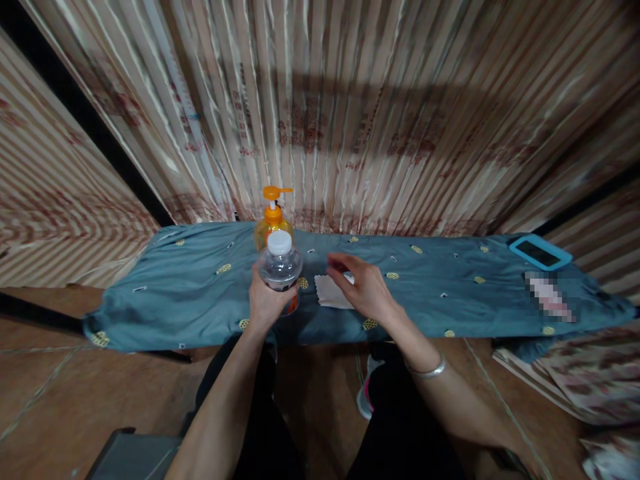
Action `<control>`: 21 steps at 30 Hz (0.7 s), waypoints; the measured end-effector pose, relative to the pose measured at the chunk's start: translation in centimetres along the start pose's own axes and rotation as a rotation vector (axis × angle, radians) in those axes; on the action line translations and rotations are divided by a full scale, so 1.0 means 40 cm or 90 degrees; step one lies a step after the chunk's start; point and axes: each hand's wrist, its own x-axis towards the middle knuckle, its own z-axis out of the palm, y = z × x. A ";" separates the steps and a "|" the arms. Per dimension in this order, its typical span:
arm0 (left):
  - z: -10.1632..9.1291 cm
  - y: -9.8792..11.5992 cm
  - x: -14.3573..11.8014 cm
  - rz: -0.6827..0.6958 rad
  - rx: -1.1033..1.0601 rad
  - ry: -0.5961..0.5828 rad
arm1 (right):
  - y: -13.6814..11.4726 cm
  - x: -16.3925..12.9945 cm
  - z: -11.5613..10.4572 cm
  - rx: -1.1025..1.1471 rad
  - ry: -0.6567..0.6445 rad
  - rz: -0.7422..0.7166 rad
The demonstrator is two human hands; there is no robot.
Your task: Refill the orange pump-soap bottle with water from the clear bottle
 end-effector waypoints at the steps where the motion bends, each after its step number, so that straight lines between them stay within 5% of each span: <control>1: 0.000 -0.001 0.000 -0.004 -0.004 -0.005 | -0.052 0.026 -0.013 -0.010 0.007 -0.092; 3: 0.000 -0.003 0.001 -0.015 -0.013 -0.010 | -0.151 0.081 -0.031 -0.135 -0.011 -0.198; 8: 0.001 -0.007 0.001 -0.024 -0.026 -0.017 | -0.297 0.196 -0.013 -0.431 -0.114 -0.162; 17: 0.003 0.001 0.000 -0.031 -0.038 -0.013 | -0.258 0.252 0.056 -0.434 -0.248 -0.202; 21: 0.000 0.009 -0.002 -0.049 -0.029 -0.012 | -0.233 0.245 0.057 -0.474 -0.236 -0.292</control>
